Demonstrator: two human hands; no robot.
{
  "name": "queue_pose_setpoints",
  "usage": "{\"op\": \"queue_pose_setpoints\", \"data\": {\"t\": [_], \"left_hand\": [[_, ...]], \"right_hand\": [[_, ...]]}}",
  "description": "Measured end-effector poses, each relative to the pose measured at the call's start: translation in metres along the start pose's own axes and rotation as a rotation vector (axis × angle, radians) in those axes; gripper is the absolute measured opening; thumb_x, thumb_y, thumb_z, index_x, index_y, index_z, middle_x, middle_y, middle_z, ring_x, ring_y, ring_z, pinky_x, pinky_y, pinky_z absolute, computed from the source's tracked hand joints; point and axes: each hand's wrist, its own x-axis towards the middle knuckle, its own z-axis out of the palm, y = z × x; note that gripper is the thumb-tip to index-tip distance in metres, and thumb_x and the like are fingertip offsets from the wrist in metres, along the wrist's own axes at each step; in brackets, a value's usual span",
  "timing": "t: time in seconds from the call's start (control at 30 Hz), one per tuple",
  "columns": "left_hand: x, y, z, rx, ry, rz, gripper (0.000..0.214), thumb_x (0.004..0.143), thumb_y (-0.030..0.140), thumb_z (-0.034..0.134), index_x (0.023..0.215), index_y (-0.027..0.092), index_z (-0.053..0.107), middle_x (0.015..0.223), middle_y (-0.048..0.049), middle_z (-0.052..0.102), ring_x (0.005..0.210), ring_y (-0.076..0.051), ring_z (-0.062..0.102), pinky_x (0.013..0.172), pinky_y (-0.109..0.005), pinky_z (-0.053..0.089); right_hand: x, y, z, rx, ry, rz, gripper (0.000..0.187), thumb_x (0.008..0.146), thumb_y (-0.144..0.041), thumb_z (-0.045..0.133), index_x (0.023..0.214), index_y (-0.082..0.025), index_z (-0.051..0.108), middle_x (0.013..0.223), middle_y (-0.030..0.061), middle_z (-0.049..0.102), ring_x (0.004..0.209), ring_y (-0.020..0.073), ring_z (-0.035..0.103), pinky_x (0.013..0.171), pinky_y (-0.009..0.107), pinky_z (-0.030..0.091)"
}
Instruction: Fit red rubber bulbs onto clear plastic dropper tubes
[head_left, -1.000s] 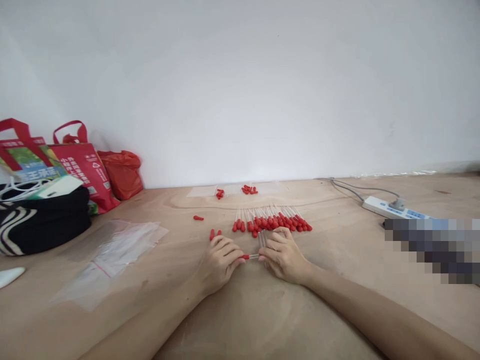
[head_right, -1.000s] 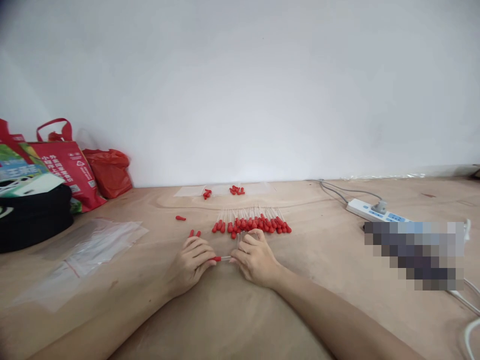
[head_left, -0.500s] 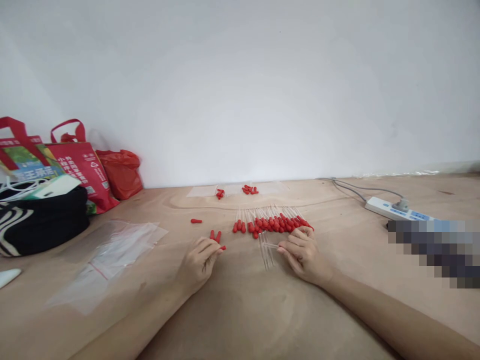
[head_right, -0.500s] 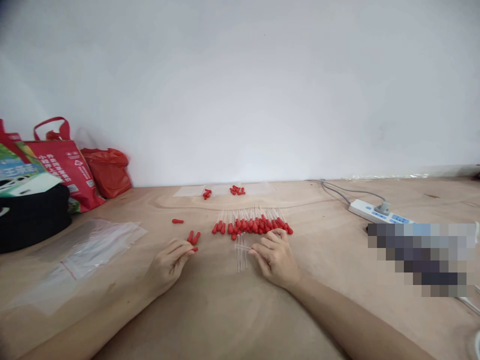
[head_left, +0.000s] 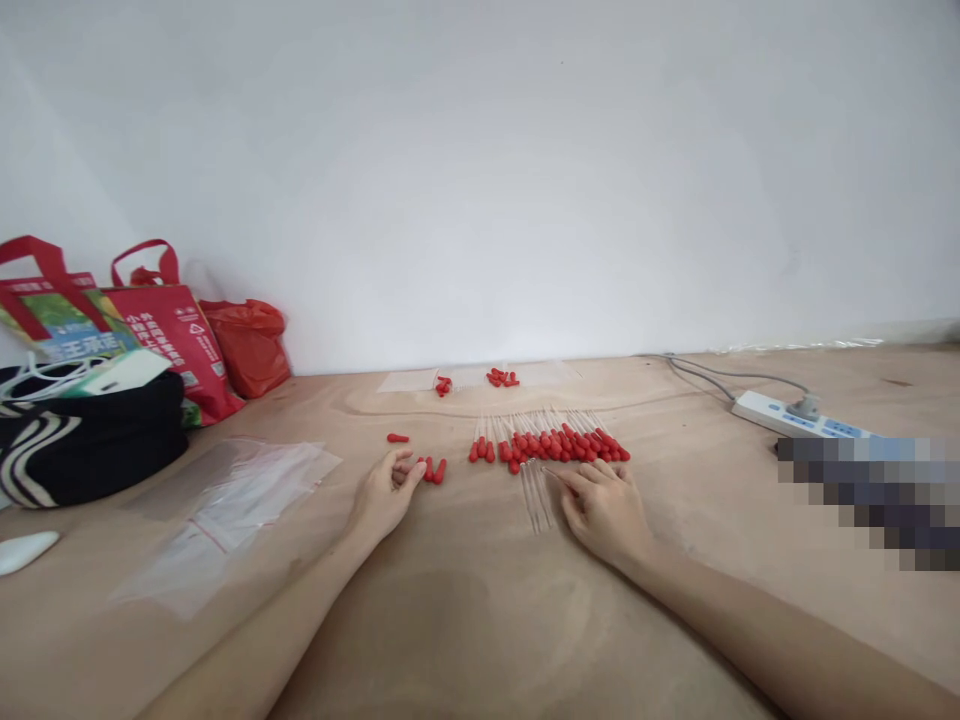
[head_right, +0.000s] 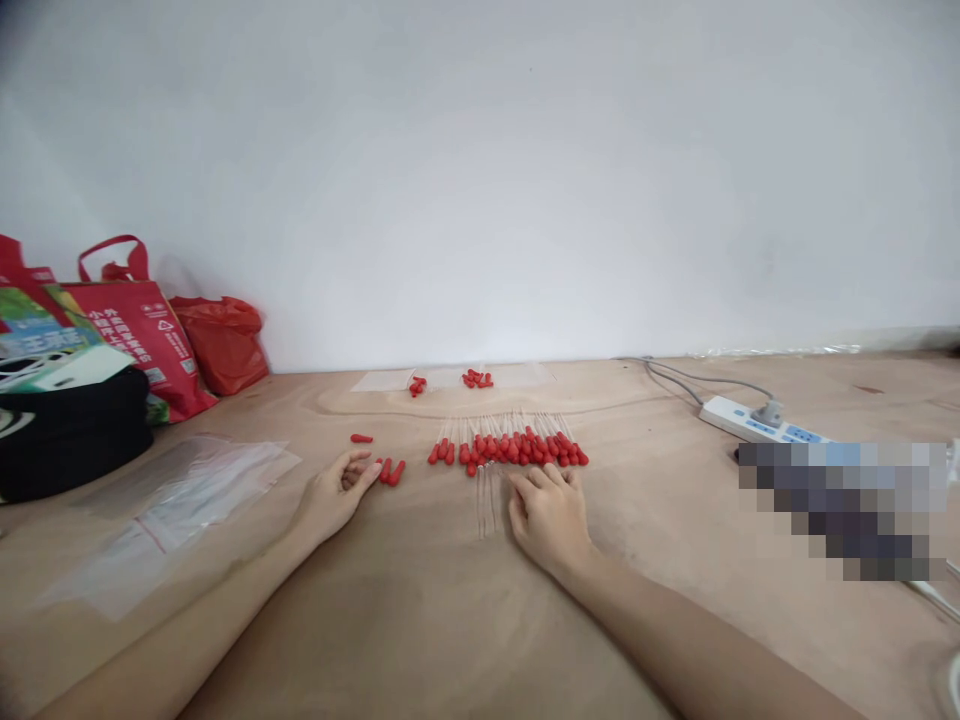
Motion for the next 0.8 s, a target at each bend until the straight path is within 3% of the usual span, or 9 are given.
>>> {"op": "queue_pose_setpoints", "data": {"t": [0.13, 0.3, 0.43, 0.57, 0.8], "left_hand": [[0.003, -0.002, -0.001, 0.077, 0.073, 0.069, 0.036, 0.081, 0.041, 0.034, 0.094, 0.017, 0.056, 0.087, -0.0067, 0.063, 0.079, -0.02, 0.058, 0.073, -0.034, 0.046], [0.03, -0.028, -0.003, 0.3, 0.233, 0.097, 0.034, 0.079, 0.024, 0.032, 0.099, 0.019, 0.06, 0.099, -0.0099, 0.059, 0.099, -0.027, 0.05, 0.086, -0.047, 0.038], [0.055, -0.045, -0.004, 0.253, 0.129, 0.157, 0.038, 0.073, 0.016, 0.038, 0.104, 0.02, 0.059, 0.117, -0.0072, 0.053, 0.112, -0.024, 0.044, 0.095, -0.039, 0.035], [0.07, -0.045, -0.005, 0.196, -0.031, 0.168, 0.032, 0.073, 0.02, 0.04, 0.097, 0.019, 0.061, 0.106, -0.0052, 0.061, 0.103, -0.021, 0.052, 0.092, -0.034, 0.039], [0.062, -0.04, -0.007, 0.196, 0.009, 0.136, 0.023, 0.073, 0.027, 0.045, 0.086, 0.017, 0.061, 0.09, -0.0056, 0.064, 0.082, -0.018, 0.058, 0.077, -0.029, 0.046]], "right_hand": [[0.001, -0.006, 0.005, -0.029, -0.072, 0.023, 0.025, 0.08, -0.019, 0.041, 0.09, -0.023, 0.063, 0.073, 0.0048, 0.062, 0.075, 0.0177, 0.05, 0.066, 0.032, 0.026], [0.005, -0.01, 0.007, 0.018, -0.126, 0.079, 0.028, 0.081, -0.018, 0.038, 0.092, -0.022, 0.063, 0.078, 0.0059, 0.062, 0.079, 0.0185, 0.051, 0.067, 0.032, 0.028], [0.006, -0.011, 0.008, 0.052, -0.158, 0.146, 0.03, 0.083, -0.02, 0.035, 0.094, -0.023, 0.063, 0.08, 0.0056, 0.063, 0.081, 0.0199, 0.05, 0.068, 0.033, 0.028], [0.008, -0.011, 0.008, 0.097, -0.158, 0.183, 0.033, 0.085, -0.023, 0.032, 0.095, -0.024, 0.063, 0.083, 0.005, 0.063, 0.081, 0.0192, 0.05, 0.069, 0.034, 0.027], [0.012, -0.01, 0.001, 0.182, -0.255, 0.247, 0.035, 0.086, -0.027, 0.03, 0.096, -0.026, 0.063, 0.09, 0.0034, 0.064, 0.085, 0.0184, 0.049, 0.074, 0.034, 0.026]]}}
